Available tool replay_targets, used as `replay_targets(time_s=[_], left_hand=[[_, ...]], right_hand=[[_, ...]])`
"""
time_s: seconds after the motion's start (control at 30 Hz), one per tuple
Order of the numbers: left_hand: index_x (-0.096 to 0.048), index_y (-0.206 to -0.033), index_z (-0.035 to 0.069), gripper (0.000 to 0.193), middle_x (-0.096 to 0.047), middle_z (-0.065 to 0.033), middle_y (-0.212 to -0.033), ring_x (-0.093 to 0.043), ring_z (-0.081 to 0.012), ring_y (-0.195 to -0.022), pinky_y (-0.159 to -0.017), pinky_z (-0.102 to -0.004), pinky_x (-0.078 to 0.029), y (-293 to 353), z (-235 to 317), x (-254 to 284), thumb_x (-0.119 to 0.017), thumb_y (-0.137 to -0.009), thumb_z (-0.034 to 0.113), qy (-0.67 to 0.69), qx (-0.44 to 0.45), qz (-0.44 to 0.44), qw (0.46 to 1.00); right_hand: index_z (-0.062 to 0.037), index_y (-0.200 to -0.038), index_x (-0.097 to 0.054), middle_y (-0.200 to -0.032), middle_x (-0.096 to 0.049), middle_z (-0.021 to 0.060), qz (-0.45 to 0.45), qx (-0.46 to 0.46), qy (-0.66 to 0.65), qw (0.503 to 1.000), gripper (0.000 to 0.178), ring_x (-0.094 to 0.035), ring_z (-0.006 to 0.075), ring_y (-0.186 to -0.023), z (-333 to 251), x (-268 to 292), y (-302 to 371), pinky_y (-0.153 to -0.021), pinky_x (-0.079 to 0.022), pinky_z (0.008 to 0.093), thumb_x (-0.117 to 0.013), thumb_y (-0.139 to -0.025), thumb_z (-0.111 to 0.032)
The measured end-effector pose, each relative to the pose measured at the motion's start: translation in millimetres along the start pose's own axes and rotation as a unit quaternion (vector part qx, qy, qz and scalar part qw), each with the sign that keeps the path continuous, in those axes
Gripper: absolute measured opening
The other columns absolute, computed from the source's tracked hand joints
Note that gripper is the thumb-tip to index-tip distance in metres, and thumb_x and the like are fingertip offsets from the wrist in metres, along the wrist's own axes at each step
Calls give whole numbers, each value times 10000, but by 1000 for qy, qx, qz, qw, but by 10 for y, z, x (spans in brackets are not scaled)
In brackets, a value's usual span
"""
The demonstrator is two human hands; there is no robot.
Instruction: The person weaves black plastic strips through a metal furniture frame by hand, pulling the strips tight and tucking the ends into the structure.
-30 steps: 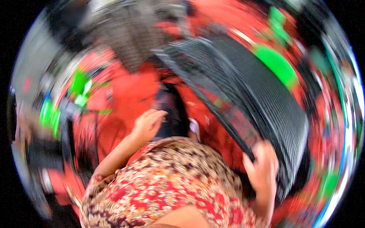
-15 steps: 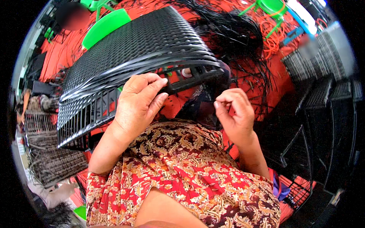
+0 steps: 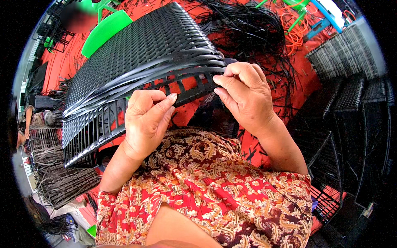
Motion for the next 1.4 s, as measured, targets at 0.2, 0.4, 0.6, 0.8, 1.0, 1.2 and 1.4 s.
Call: replay_targets(time_s=[0.2,0.4,0.6,0.8,1.0,1.2,1.4], left_hand=[[-676,-974,44,276,-588,-67,-860,-553,-223,-801,-711,-309,-449,137,-108,216,-692,-710,-36,32,27,-26,999],[-667,-1012,51,266,-605,-90,-928,-581,-245,-890,-785,-315,-471,-140,-185,434,-668,-754,-13,-2,15,-43,999],[-631,-1099,30,269,-627,-51,-873,-574,-153,-755,-696,-259,-469,-639,-203,458,-649,-836,88,196,136,-204,950],[-612,-1031,-49,332,-549,5,-658,-422,-40,-502,-478,-199,-381,-606,-309,787,-531,-928,257,412,242,-259,839],[-626,-947,-47,327,-510,0,-605,-447,-71,-496,-456,-204,-360,-112,-822,1444,-578,-903,273,408,339,-251,810],[-607,-891,0,226,-507,11,-649,-390,-52,-475,-470,-188,-324,113,-1083,1985,-555,-919,219,229,440,-144,856],[-611,-946,-3,198,-520,17,-704,-378,-8,-491,-432,-133,-276,-746,-631,1626,-599,-890,186,254,286,-40,923]], right_hand=[[-53,-911,-631,-870,-562,78,12,-60,-87,994,227,-561,276,-846,-223,23,-266,-758,-452,361,-726,-707,-84],[-33,-811,-569,-805,-556,93,-149,-41,-51,987,161,-573,292,-833,-15,-37,-473,-751,-464,367,-691,-726,-95],[-60,-862,-531,-740,-489,-63,-220,-209,-462,833,97,-462,19,-679,156,29,-622,-619,-405,207,-624,-844,-81],[-53,-1125,-591,-833,-651,43,-92,-90,-738,663,231,-629,220,-928,656,338,-844,-915,-488,389,-528,-935,-168],[-25,-929,-593,-716,-559,24,97,-226,-775,582,156,-584,198,-802,1103,278,-529,-785,-487,355,-575,-905,-178],[11,-989,-550,-739,-497,35,74,-201,-810,546,187,-520,218,-907,1463,144,-378,-874,-437,372,-568,-910,-158],[-9,-1145,-541,-1160,-581,128,247,-213,-704,631,301,-526,249,-1098,1359,386,-224,-948,-419,388,-540,-920,-208]])
Point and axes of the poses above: each hand's wrist, its own y-axis away from the middle knuckle, its own x-axis out of the back of the hand, z = x × y, the point moved 2 cm from there along -y, towards the middle knuckle
